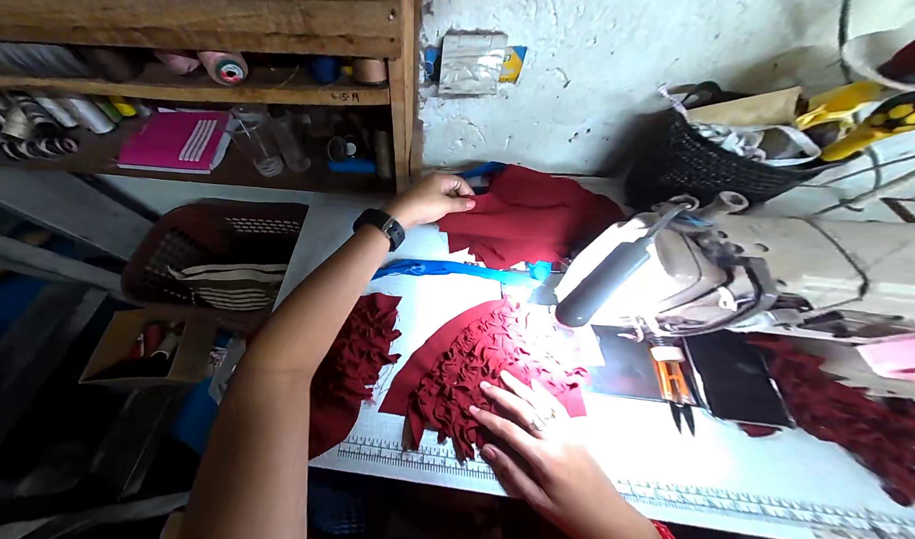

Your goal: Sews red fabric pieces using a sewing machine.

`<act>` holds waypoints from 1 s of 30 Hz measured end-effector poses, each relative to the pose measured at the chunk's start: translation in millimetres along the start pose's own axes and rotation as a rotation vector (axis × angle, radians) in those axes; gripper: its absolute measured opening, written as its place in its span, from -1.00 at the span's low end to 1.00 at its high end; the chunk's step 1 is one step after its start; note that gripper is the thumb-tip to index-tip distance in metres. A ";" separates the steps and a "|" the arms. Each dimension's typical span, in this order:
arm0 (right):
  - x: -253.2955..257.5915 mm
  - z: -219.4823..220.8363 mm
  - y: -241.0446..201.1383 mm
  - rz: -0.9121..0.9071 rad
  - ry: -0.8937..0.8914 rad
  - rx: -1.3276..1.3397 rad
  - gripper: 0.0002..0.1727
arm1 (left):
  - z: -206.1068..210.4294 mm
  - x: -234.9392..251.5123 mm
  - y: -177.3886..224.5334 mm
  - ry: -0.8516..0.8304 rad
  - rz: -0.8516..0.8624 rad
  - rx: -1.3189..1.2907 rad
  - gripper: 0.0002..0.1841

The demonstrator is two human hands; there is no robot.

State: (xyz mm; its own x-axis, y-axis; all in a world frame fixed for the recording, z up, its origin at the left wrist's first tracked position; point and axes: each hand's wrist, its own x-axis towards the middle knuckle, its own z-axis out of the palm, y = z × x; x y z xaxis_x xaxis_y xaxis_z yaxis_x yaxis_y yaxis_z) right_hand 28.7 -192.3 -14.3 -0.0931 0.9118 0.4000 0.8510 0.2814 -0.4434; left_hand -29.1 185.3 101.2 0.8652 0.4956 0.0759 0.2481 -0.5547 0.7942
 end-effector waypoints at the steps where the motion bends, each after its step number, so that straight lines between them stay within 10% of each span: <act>1: 0.9 -2.3 -0.2 -0.005 -0.009 0.010 -0.56 | -4.1 -14.7 1.7 -0.016 0.035 0.056 -0.76; 12: 152.1 -18.0 15.8 -0.038 0.049 -0.094 -0.60 | -17.0 -162.5 -19.4 0.017 0.130 0.488 -0.84; 16: 217.1 18.3 55.0 -0.072 0.072 -0.165 -0.37 | -12.1 -170.2 -28.5 0.093 0.137 0.487 -0.85; 20: 235.4 15.6 64.3 -0.151 -0.005 -0.229 -0.81 | -13.9 -166.9 -35.1 0.151 0.121 0.495 -0.83; 30: 246.9 6.2 79.8 -0.048 -0.142 -0.152 -0.84 | -14.4 -160.9 -43.1 0.174 0.134 0.506 -0.89</act>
State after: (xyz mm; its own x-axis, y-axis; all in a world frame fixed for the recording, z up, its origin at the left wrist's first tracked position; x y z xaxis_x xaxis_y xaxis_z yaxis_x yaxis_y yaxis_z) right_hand 70.4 57.1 44.1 -0.1979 0.9344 0.2963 0.9111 0.2868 -0.2959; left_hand -185.3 139.0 63.5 0.8292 0.4784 0.2891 0.3569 -0.8512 0.3848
